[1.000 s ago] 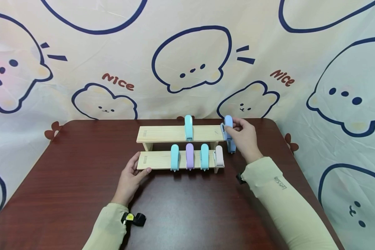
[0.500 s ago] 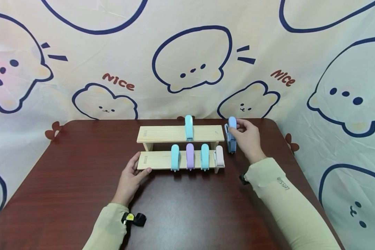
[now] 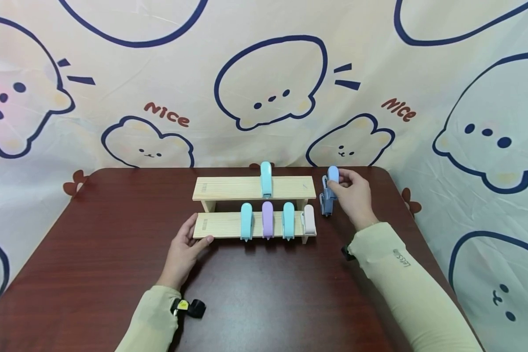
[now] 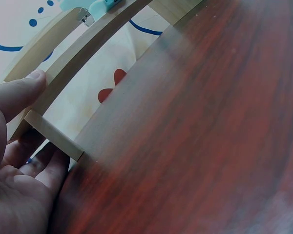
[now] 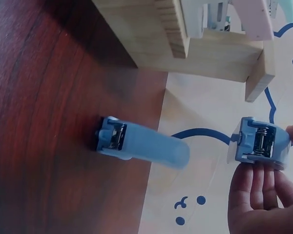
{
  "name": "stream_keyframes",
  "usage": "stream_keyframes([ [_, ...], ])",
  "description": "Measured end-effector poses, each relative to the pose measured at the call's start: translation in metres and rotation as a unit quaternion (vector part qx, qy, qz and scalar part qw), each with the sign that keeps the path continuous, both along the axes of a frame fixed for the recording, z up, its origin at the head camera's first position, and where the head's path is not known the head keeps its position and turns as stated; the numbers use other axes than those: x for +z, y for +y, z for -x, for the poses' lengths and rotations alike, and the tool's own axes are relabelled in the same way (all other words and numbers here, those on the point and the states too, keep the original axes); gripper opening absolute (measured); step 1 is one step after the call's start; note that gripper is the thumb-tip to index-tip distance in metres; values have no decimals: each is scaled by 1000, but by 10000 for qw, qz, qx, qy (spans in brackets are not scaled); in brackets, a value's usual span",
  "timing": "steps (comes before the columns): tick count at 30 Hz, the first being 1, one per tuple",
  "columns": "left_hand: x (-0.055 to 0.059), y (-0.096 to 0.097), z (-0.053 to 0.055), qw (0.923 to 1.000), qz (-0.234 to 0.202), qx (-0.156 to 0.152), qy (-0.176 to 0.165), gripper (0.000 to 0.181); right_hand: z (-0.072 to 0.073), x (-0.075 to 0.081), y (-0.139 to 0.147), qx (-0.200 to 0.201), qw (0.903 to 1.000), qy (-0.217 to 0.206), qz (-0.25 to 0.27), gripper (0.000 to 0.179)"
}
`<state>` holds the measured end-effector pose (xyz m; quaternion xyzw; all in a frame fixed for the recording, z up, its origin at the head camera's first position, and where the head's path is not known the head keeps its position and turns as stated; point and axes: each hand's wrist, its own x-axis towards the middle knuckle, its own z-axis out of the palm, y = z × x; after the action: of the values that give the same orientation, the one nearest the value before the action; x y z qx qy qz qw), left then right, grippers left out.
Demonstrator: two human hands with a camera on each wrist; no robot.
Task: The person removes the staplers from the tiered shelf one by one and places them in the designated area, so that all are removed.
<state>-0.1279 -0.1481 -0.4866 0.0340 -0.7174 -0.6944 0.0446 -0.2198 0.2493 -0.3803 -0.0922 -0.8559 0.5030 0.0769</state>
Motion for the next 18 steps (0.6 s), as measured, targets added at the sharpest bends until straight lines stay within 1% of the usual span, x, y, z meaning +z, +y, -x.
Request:
stream_keyframes([
  [3,1,0,0,10000,-1,1,25,83,0,-1,3,-14,10000,-1,4,52],
  [11,3,0,-1,9999,-120,-66,-64,83,2,-4,10,-33,9999,-106,37,53],
  [18,3,1,-1,9999,-126,-71,-62,83,3,-8,16,-94,9997,-209,-58,56],
])
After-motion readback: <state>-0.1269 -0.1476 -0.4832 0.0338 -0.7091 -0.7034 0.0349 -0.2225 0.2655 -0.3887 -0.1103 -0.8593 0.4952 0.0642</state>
